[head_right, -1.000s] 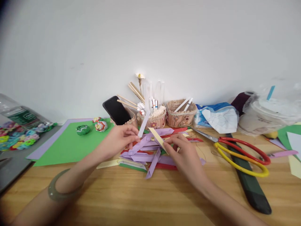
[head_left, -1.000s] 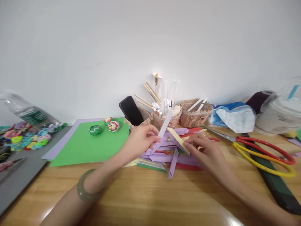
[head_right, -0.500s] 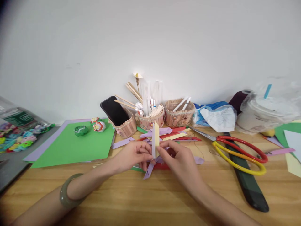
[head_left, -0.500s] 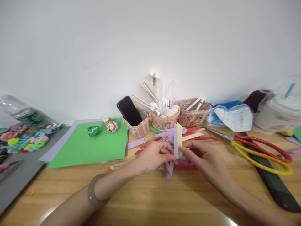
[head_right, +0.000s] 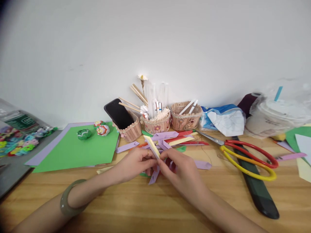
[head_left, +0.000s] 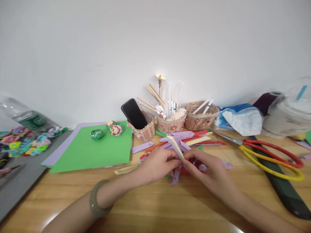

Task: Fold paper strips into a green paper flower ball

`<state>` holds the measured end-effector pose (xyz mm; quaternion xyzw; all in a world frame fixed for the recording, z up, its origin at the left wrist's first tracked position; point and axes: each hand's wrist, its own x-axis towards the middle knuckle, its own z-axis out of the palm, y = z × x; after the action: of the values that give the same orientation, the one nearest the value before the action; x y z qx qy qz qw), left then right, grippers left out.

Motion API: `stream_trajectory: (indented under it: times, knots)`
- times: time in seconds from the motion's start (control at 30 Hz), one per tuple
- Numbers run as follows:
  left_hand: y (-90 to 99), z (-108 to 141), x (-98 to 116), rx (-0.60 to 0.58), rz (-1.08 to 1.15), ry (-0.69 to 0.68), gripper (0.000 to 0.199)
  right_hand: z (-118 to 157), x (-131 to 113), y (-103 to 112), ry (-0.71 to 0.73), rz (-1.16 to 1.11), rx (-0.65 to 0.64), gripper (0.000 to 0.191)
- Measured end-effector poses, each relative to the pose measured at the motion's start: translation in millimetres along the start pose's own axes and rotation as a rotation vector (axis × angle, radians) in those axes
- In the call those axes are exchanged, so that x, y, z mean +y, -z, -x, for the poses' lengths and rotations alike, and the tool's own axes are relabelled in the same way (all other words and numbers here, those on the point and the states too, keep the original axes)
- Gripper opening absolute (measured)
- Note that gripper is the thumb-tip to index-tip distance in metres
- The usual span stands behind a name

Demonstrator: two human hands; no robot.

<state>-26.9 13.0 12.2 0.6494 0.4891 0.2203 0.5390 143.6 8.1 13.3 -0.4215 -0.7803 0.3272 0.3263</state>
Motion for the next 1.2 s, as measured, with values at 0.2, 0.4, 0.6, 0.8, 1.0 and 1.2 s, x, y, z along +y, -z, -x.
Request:
stream_trajectory:
  times: [0.2, 0.4, 0.6, 0.8, 1.0, 1.2]
  knots:
    - [6.3, -0.3, 11.0, 0.085, 0.186, -0.036, 0.017, 0.0, 2.8, -0.8, -0.008, -0.065, -0.017, 0.019]
    - [8.7, -3.2, 13.5, 0.084, 0.384, 0.028, 0.020, -2.2, -0.3, 2.0, 0.005, -0.043, -0.078, 0.020]
    - [10.4, -5.7, 10.1, 0.158, 0.460, 0.004, 0.026, -7.3, 1.6, 15.8, -0.013, 0.075, 0.009, 0.022]
    - [13.4, -7.7, 6.2, 0.172, 0.483, 0.032, 0.022, -16.0, 21.9, 35.6, -0.104, 0.554, 0.119, 0.020]
    - [15.2, -9.8, 3.2, 0.198, 0.512, 0.016, 0.019, -16.7, 30.0, 27.5, -0.124, 0.703, -0.029, 0.022]
    - [15.0, -11.5, 2.9, 0.189, 0.541, 0.032, 0.023, -18.7, 29.4, 29.1, -0.172, 0.613, -0.065, 0.017]
